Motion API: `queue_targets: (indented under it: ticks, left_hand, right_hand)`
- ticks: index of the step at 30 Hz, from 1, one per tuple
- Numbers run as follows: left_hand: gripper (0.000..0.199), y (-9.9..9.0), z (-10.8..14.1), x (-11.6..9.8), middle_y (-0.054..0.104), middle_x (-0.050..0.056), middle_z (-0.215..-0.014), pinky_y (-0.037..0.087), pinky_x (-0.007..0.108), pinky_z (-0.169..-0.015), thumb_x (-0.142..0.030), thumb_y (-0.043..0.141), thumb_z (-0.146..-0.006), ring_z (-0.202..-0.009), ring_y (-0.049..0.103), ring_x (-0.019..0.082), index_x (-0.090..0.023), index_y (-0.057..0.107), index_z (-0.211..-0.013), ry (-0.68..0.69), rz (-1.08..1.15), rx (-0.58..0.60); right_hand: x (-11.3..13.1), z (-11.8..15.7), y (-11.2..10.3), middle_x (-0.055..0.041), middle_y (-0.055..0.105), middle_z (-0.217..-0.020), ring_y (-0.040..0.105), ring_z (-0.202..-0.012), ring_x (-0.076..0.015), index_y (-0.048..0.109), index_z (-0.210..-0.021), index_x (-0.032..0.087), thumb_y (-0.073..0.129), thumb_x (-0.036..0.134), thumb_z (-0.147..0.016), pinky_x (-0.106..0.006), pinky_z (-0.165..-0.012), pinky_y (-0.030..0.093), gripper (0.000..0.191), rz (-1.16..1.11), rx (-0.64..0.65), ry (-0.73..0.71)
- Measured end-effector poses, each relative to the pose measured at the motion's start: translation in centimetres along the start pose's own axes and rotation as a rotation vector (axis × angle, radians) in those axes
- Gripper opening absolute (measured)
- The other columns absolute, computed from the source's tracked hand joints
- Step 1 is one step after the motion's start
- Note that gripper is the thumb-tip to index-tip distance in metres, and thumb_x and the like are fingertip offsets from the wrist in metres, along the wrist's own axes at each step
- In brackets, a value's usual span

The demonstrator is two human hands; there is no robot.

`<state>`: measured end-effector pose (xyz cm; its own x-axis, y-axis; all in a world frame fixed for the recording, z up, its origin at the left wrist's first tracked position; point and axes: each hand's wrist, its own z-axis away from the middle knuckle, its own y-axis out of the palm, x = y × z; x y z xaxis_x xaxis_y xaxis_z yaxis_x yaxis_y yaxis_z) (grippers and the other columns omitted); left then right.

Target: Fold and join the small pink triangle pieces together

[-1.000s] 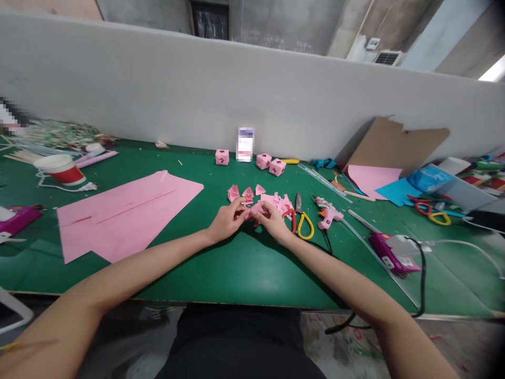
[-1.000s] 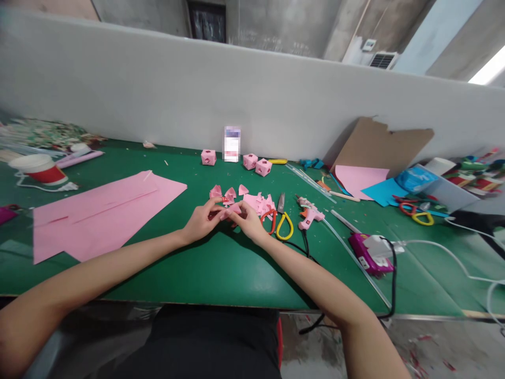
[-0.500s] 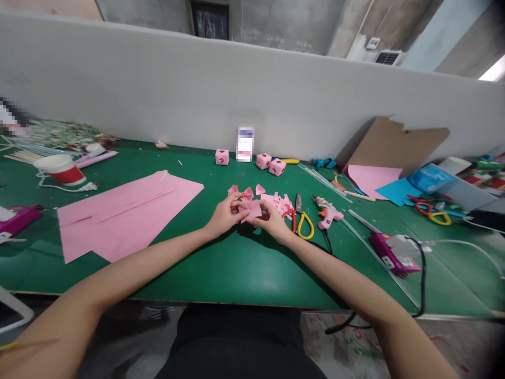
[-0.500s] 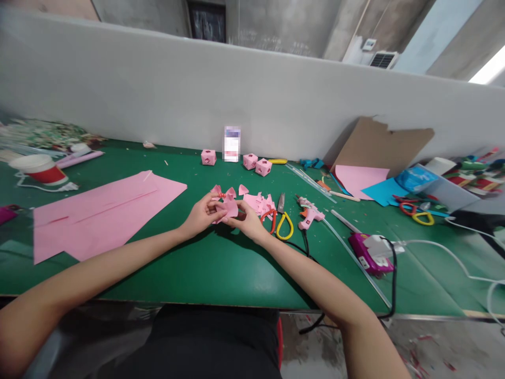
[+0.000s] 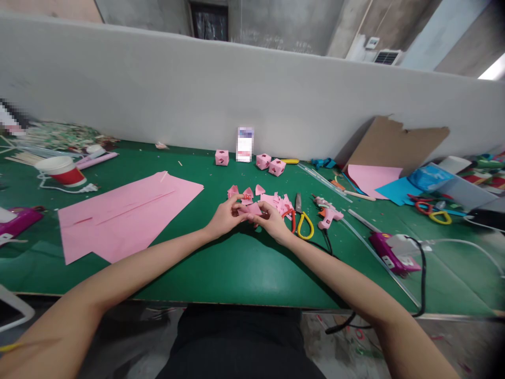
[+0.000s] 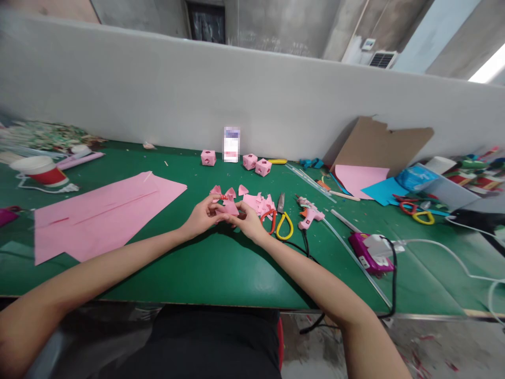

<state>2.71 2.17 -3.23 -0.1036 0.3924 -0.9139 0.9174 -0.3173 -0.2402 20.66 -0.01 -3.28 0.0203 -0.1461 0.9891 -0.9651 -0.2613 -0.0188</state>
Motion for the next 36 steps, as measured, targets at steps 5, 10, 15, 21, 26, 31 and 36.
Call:
queue_targets:
  ticks: [5,10,15,21,26,31,36]
  left_hand:
    - [0.042,-0.15,0.24,-0.08,0.071,0.005,-0.091,0.05,0.028,-0.071,-0.034,0.056,-0.085,-0.075,0.066,0.016,-0.017,0.046,-0.123,0.057,-0.104,0.029]
    - [0.046,-0.19,0.49,-0.47,0.07,0.007,-0.103,0.05,0.03,-0.077,-0.035,0.052,-0.087,-0.084,0.066,0.018,-0.019,0.042,-0.129,0.115,-0.181,0.091]
    - [0.05,0.19,0.55,-0.92,0.071,0.007,-0.097,0.05,0.031,-0.08,-0.042,0.062,-0.083,-0.087,0.068,0.02,-0.019,0.045,-0.123,0.137,-0.244,0.037]
    - [0.047,0.06,0.07,-0.24,0.069,0.005,-0.091,0.048,0.024,-0.06,-0.044,0.054,-0.088,-0.062,0.061,0.012,-0.018,0.042,-0.124,0.095,-0.163,-0.016]
    - [0.045,0.06,0.06,-0.21,0.069,0.007,-0.098,0.048,0.024,-0.062,-0.042,0.05,-0.09,-0.07,0.064,0.014,-0.019,0.04,-0.127,0.1,-0.132,0.03]
    - [0.043,0.06,0.29,-0.69,0.07,0.007,-0.097,0.049,0.027,-0.071,-0.038,0.049,-0.091,-0.08,0.066,0.016,-0.017,0.04,-0.128,0.126,-0.216,0.071]
    - [0.042,0.04,0.31,-0.71,0.072,0.006,-0.095,0.049,0.03,-0.078,-0.036,0.051,-0.09,-0.081,0.068,0.018,-0.018,0.041,-0.126,0.138,-0.259,0.034]
  right_hand:
    - [0.05,-0.06,0.03,0.0019,0.059,-0.079,0.06,-0.067,-0.0132,0.055,-0.085,0.021,0.077,0.049,-0.066,-0.024,-0.053,0.049,0.04,-0.001,-0.047,-0.002]
    - [0.25,-0.06,0.11,0.0022,0.059,-0.077,0.058,-0.063,-0.0113,0.054,-0.082,0.021,0.075,0.053,-0.067,-0.024,-0.054,0.05,0.04,0.001,-0.08,0.001]
    - [0.2,-0.23,-0.06,0.0027,0.059,-0.071,0.056,-0.059,-0.0103,0.055,-0.08,0.02,0.074,0.054,-0.068,-0.023,-0.053,0.049,0.041,-0.019,-0.062,0.022]
    - [0.74,-0.14,-0.2,0.0002,0.064,-0.084,0.061,-0.073,-0.0134,0.061,-0.09,0.021,0.076,0.048,-0.067,-0.022,-0.057,0.049,0.039,-0.041,-0.031,0.027]
    - [0.44,-0.17,-0.35,0.0006,0.064,-0.078,0.06,-0.07,-0.013,0.066,-0.089,0.021,0.075,0.047,-0.069,-0.023,-0.058,0.047,0.034,-0.038,-0.056,0.018]
    - [0.05,-0.24,-0.38,0.0013,0.063,-0.071,0.059,-0.067,-0.0132,0.066,-0.08,0.021,0.077,0.048,-0.067,-0.024,-0.057,0.047,0.032,-0.044,-0.09,0.011]
    - [0.21,-0.18,-0.29,0.0004,0.063,-0.07,0.058,-0.064,-0.0124,0.064,-0.076,0.02,0.076,0.048,-0.069,-0.024,-0.056,0.048,0.031,-0.034,-0.093,0.027]
